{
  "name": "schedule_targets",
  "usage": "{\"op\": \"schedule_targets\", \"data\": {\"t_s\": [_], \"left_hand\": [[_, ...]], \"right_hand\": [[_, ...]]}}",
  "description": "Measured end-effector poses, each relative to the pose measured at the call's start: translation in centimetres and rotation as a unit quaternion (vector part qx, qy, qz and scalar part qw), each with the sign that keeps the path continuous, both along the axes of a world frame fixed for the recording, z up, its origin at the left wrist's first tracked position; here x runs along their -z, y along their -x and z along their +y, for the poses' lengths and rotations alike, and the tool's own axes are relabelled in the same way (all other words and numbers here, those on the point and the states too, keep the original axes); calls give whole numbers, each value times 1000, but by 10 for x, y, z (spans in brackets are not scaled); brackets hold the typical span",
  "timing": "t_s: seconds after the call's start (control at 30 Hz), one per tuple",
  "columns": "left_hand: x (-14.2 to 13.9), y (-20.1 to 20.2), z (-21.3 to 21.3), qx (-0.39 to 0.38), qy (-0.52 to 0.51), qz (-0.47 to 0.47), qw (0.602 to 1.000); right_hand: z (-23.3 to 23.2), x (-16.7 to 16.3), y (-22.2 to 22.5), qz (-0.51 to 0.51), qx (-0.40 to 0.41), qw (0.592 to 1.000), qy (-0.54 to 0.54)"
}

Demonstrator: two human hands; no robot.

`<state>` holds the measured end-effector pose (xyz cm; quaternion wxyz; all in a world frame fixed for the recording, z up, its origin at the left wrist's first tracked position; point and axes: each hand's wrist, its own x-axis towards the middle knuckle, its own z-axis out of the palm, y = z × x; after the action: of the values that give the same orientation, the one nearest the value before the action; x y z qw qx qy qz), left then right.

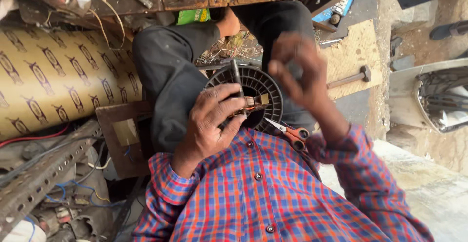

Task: The person sits on the floor and winds copper wire around the stator of a motor by hand. They rotate the stator and wrap the wire around the slots, occasionally adjusting the wire with their fingers.

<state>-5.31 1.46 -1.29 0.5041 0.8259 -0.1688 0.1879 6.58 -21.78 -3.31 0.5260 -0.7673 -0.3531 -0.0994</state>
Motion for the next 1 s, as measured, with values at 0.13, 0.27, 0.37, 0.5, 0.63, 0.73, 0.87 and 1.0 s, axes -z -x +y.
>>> {"op": "schedule_targets", "data": {"t_s": [0.13,0.27,0.37,0.5,0.63,0.73,0.87,1.0], "left_hand": [[4,-5,0,2,-31,-43,999],[1,-14,-1,22,-17,-24,999],[-4,-17,-4,27,-12,-24,999],[-4,-14,-7,-1,-16,-33,999],[5,-11,-5,-6,-18,-37,999],[13,-13,-3,5,-9,-53,999],[21,-14,-3,-9,4,-62,998],[27,-13,-5,-1,28,-50,998]], "right_hand": [[4,-12,40,-98,-23,994,34],[9,-6,63,-93,50,993,44],[11,-5,75,-96,82,992,29],[18,-12,85,-69,112,991,25],[29,-14,89,-118,144,982,3],[33,-10,89,-131,150,980,-18],[33,-3,88,-94,149,983,-50],[31,3,88,-68,141,986,-57]]}}
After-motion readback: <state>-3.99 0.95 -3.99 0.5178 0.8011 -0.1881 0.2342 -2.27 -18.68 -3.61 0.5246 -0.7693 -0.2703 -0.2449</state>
